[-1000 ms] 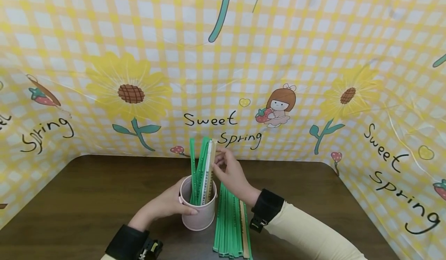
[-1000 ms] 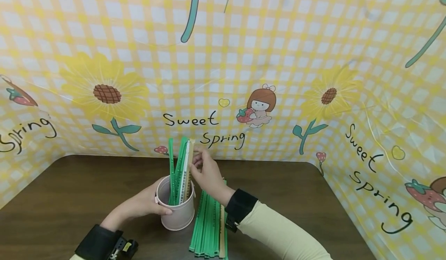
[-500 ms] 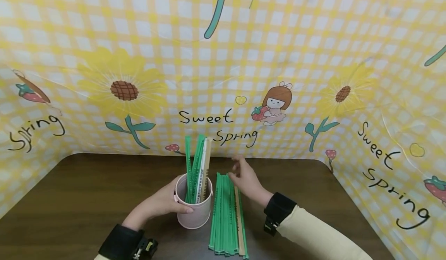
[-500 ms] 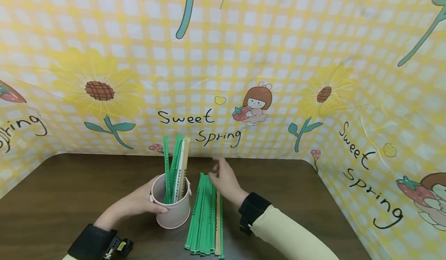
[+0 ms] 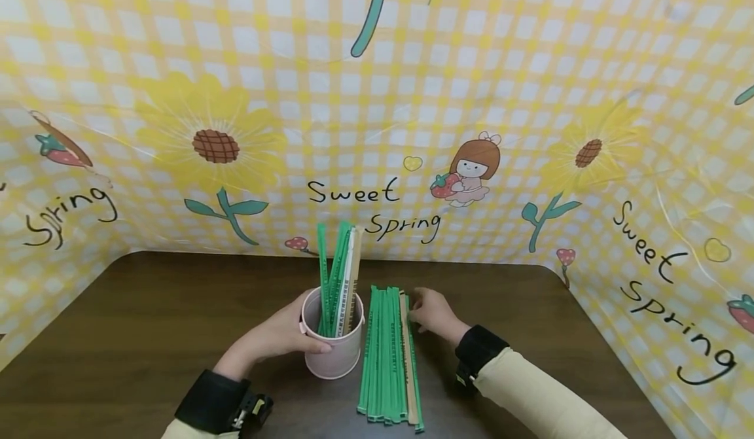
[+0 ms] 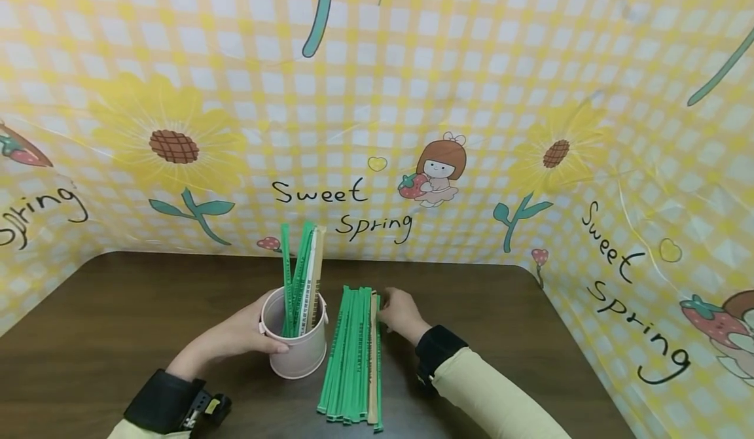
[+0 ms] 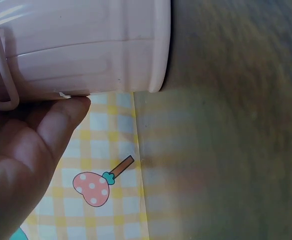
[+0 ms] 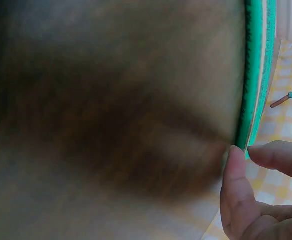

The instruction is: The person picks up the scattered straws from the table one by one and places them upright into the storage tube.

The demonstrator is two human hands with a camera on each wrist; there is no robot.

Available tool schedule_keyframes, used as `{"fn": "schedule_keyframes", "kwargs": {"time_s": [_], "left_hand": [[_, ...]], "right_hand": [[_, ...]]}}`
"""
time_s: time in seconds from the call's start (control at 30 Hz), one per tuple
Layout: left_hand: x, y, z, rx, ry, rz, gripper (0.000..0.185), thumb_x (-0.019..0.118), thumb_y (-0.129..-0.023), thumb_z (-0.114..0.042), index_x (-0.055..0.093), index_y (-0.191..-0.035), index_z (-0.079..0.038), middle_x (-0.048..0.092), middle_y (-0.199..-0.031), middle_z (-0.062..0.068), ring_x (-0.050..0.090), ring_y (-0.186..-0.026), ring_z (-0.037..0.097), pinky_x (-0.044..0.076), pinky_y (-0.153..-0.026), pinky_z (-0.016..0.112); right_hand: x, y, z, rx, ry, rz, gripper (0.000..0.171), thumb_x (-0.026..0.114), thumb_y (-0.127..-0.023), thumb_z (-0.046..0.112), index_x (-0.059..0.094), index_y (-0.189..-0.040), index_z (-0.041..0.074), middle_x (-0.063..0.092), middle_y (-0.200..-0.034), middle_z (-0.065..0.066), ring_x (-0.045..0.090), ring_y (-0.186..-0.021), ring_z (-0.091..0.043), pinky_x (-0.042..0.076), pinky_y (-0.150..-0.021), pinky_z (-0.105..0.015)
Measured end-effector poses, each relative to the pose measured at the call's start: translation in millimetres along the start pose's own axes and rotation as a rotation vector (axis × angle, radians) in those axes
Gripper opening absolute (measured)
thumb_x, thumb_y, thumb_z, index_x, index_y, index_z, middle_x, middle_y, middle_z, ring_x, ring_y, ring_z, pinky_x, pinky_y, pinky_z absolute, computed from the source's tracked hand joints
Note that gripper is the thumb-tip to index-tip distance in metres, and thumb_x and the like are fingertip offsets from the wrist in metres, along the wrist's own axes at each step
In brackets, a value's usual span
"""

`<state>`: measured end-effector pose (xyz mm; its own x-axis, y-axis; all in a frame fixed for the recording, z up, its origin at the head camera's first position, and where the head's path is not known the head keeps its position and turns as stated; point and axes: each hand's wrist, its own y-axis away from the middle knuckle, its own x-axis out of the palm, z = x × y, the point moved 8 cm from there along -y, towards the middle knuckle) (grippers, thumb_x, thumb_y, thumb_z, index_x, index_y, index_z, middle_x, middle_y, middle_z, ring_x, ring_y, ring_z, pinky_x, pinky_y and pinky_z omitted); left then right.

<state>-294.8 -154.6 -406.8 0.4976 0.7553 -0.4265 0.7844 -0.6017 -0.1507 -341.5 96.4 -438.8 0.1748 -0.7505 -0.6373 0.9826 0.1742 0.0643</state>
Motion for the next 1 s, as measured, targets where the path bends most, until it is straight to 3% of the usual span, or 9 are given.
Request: {"fn": "schedule_keyframes", "kwargs": {"time_s": [0.3, 0.43, 0.57, 0.7, 0.8, 0.9, 1.0], "left_hand": [[-1.0, 0.4, -7.6, 0.013, -0.030, 0.003, 0.102, 0.087, -0.079, -0.026, 0.026, -0.155, 0.003, 0.049, -0.147, 0.027, 0.050, -0.132, 0.034, 0.046, -0.102, 0.026], [-3.0, -0.5, -8.0, 0.010, -0.030, -0.005, 0.103, 0.088, -0.079, -0.025, 0.026, -0.155, 0.004, 0.049, -0.147, 0.027, 0.051, -0.131, 0.035, 0.046, -0.101, 0.024], [-6.2, 1.0, -6.5, -0.002, -0.045, -0.021, 0.105, 0.088, -0.078, -0.026, 0.025, -0.155, 0.005, 0.048, -0.147, 0.028, 0.050, -0.132, 0.039, 0.047, -0.100, 0.024], [-6.7, 2.0, -2.9, -0.013, -0.056, -0.021, 0.106, 0.088, -0.078, -0.027, 0.024, -0.156, 0.005, 0.047, -0.148, 0.029, 0.050, -0.134, 0.037, 0.047, -0.099, 0.023], [-5.4, 1.7, 0.2, -0.006, -0.044, -0.014, 0.103, 0.088, -0.078, -0.025, 0.026, -0.155, 0.005, 0.048, -0.147, 0.028, 0.053, -0.131, 0.021, 0.047, -0.100, 0.022], [-3.6, 1.0, 1.3, 0.009, -0.039, -0.007, 0.100, 0.087, -0.079, -0.024, 0.028, -0.154, 0.005, 0.050, -0.145, 0.028, 0.053, -0.125, 0.010, 0.047, -0.099, 0.021], [-0.8, -1.3, -0.1, 0.024, -0.032, 0.007, 0.098, 0.086, -0.079, -0.024, 0.029, -0.154, 0.004, 0.051, -0.144, 0.027, 0.053, -0.125, 0.009, 0.046, -0.099, 0.021]], "right_hand": [[-1, -1, 5, -0.063, 0.055, 0.018, 0.063, 0.062, -0.084, -0.005, 0.043, -0.142, -0.020, 0.044, -0.059, 0.001, 0.048, -0.044, -0.012, 0.052, -0.049, -0.028], [-5, -1, 4, -0.031, 0.074, 0.012, 0.059, 0.063, -0.085, -0.006, 0.049, -0.141, -0.016, 0.039, -0.054, 0.003, 0.043, -0.043, -0.010, 0.048, -0.049, -0.028], [-8, -1, 3, -0.007, 0.124, -0.003, 0.050, 0.067, -0.087, -0.004, 0.057, -0.135, -0.012, 0.046, -0.055, -0.003, 0.045, -0.045, -0.011, 0.048, -0.050, -0.028], [-11, 1, -3, 0.012, 0.153, -0.022, 0.044, 0.071, -0.086, 0.000, 0.063, -0.128, -0.011, 0.070, -0.088, -0.019, 0.052, -0.048, -0.013, 0.051, -0.051, -0.030], [-16, 2, -9, 0.027, 0.138, -0.031, 0.041, 0.072, -0.085, 0.001, 0.066, -0.123, -0.011, 0.069, -0.118, -0.028, 0.058, -0.051, -0.017, 0.054, -0.053, -0.033], [-24, 4, -10, 0.043, 0.096, -0.025, 0.040, 0.071, -0.086, 0.001, 0.065, -0.124, -0.011, 0.068, -0.123, -0.029, 0.063, -0.059, -0.018, 0.057, -0.057, -0.035], [-37, 4, -5, 0.028, 0.043, -0.037, 0.042, 0.067, -0.091, 0.002, 0.061, -0.131, -0.011, 0.068, -0.117, -0.026, 0.065, -0.067, -0.023, 0.057, -0.062, -0.036]]}}
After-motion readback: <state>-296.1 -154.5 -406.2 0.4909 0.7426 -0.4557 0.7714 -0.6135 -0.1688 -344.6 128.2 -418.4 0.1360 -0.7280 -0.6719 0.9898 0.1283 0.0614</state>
